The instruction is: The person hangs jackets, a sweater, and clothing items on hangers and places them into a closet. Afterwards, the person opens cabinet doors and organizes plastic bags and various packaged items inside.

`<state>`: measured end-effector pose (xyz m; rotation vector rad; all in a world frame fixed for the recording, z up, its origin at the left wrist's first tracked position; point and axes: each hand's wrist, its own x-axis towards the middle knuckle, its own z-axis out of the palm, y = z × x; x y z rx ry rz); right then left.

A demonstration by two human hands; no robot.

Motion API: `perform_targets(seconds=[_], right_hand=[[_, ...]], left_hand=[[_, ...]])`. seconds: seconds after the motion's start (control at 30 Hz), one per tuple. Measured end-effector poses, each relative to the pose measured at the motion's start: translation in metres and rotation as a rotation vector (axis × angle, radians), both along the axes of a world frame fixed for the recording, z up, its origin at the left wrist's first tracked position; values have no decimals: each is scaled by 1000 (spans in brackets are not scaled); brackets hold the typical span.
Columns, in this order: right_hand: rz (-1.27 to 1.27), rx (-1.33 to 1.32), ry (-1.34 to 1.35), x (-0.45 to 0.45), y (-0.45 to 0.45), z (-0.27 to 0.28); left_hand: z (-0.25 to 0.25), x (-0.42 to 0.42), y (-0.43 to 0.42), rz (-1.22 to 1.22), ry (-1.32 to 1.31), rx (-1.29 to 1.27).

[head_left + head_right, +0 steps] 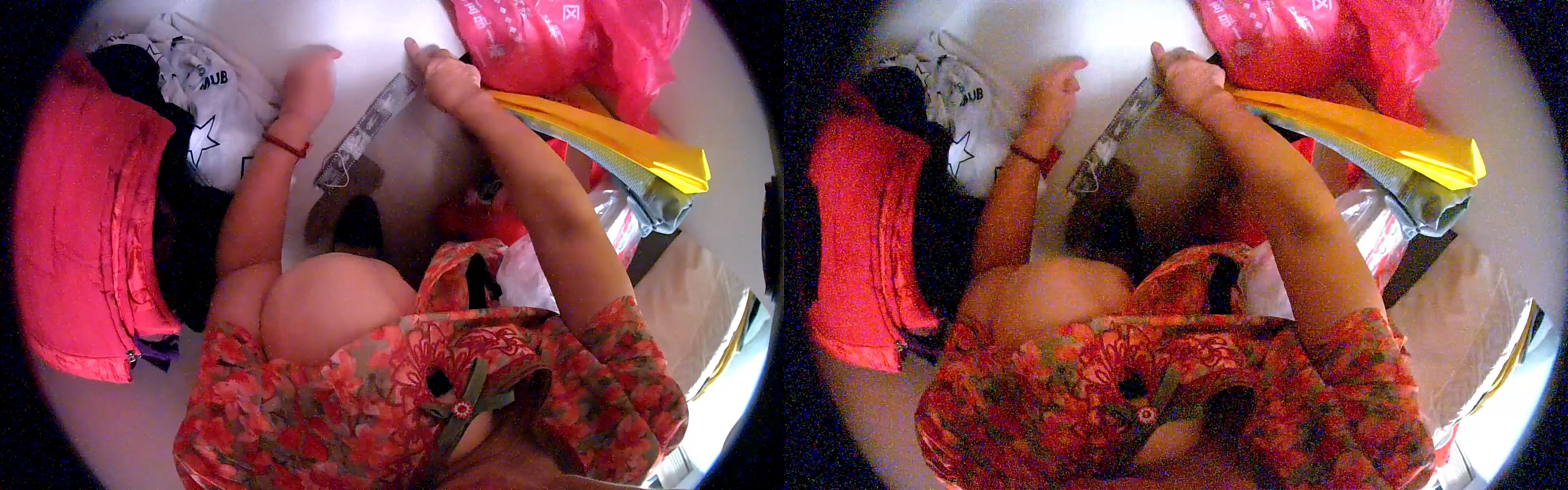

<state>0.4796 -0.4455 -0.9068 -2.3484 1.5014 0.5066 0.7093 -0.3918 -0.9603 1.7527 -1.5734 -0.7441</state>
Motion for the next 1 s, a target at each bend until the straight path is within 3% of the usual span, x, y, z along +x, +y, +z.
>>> perform_targets(seconds=[0.07,0.17,0.47,0.7,0.83,1.0], right_hand=[[-12,8,-4,0,0,1],[-35,17,-9,-1,3,2],[-42,42,63,3,5,1],[-108,8,86,20,-4,-5],[6,-35,-7,0,0,1],[-63,116,73,-2,7,10]], left_hand=[[7,-11,15,-196,-392,-111],[28,-21,29,-359,-579,7],[19,-43,41,-280,-982,-115],[20,-47,45,-244,-940,-82],[21,-49,47,-287,-1002,-35],[17,-50,52,-248,-1054,-97]])
